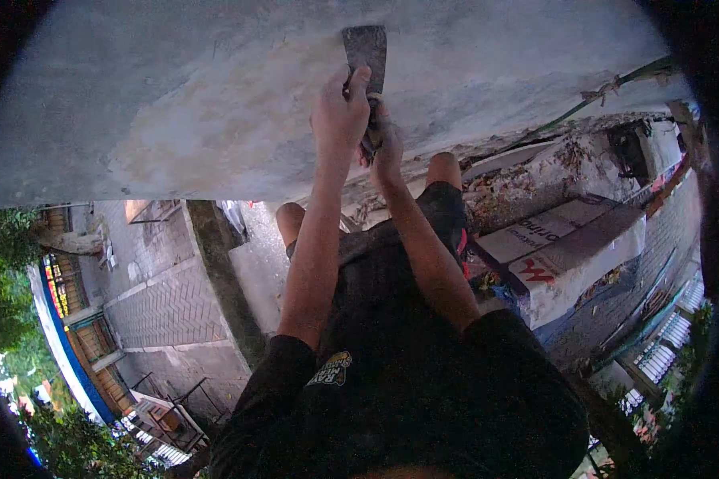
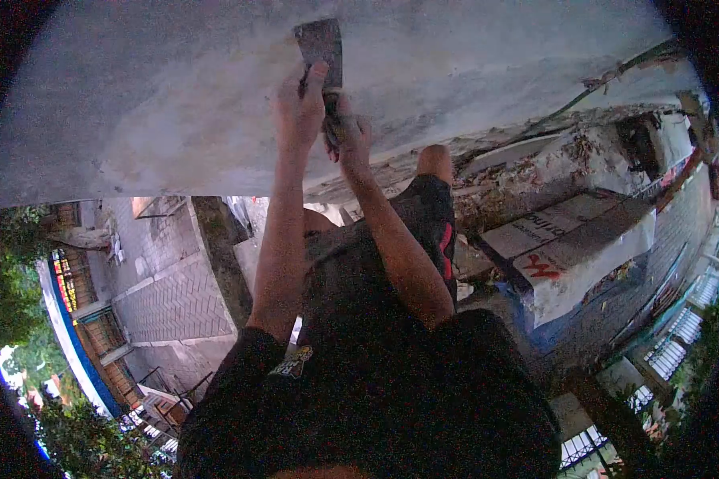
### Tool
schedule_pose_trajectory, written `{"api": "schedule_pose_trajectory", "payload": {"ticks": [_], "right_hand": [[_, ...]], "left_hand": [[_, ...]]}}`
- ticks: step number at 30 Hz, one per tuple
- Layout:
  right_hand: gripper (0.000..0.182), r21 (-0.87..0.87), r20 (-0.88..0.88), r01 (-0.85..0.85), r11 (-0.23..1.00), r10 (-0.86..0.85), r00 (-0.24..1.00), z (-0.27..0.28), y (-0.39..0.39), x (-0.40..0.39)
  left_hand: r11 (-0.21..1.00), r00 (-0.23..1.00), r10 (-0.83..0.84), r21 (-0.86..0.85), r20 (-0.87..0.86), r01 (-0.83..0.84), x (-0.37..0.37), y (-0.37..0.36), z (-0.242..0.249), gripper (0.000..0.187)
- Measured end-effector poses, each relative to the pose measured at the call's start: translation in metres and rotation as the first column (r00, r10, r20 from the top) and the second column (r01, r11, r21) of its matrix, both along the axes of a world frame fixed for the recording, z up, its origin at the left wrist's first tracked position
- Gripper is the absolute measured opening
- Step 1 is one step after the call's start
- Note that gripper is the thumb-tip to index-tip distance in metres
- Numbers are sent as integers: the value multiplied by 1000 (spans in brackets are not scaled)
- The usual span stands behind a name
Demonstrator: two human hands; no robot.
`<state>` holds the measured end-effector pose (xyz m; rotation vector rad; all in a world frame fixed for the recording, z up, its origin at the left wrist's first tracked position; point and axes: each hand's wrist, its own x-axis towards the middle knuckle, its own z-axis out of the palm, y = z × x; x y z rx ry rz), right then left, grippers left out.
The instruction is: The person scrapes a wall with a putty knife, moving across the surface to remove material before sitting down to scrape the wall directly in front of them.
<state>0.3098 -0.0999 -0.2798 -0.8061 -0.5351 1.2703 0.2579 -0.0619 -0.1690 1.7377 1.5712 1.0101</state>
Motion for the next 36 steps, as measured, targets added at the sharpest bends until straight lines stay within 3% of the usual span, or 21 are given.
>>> {"api": "schedule_pose_trajectory", "payload": {"ticks": [3,5,9,12,15,18,21,24,27,30,33,36], "right_hand": [[35,-61,-20,-7,998,6,1000,4,-1,2],[36,-97,-62,-26,995,20,998,14,-3,1],[37,5,-54,-23,1000,23,998,17,-4,2],[37,-73,-49,-8,997,4,999,5,-2,-1],[36,-96,-106,-20,995,10,994,4,-3,-4],[35,-102,-79,-27,994,19,997,1,-4,-1],[35,-155,-83,-26,988,13,996,3,-4,0],[35,-87,-108,17,996,-27,994,-1,-2,-2],[35,-46,-43,24,999,-26,999,-8,0,-2],[37,-101,-43,-24,995,19,999,-10,0,-1],[39,-39,29,-34,999,35,999,-9,1,-1],[39,-64,74,-20,998,25,997,-4,1,-2]], "left_hand": [[992,998,-23,121,59,16,0,9,-21,33],[993,1000,5,119,8,-6,-1,8,-20,32],[1000,1000,-5,21,11,4,0,2,-3,31],[999,1000,0,-49,12,1,-1,0,-10,29],[1000,999,28,5,-28,-28,-2,1,-19,29],[994,993,-19,-100,116,31,-3,5,-25,29],[999,996,37,16,-85,-36,0,0,-16,30],[998,1000,8,-62,0,-8,-2,7,-25,30],[999,998,-23,31,51,22,-3,4,-26,32],[999,1000,-12,-37,10,12,-4,6,-30,34],[996,999,29,81,29,-32,-6,5,-37,36],[1000,961,11,-21,277,-6,-11,2,-33,36]]}}
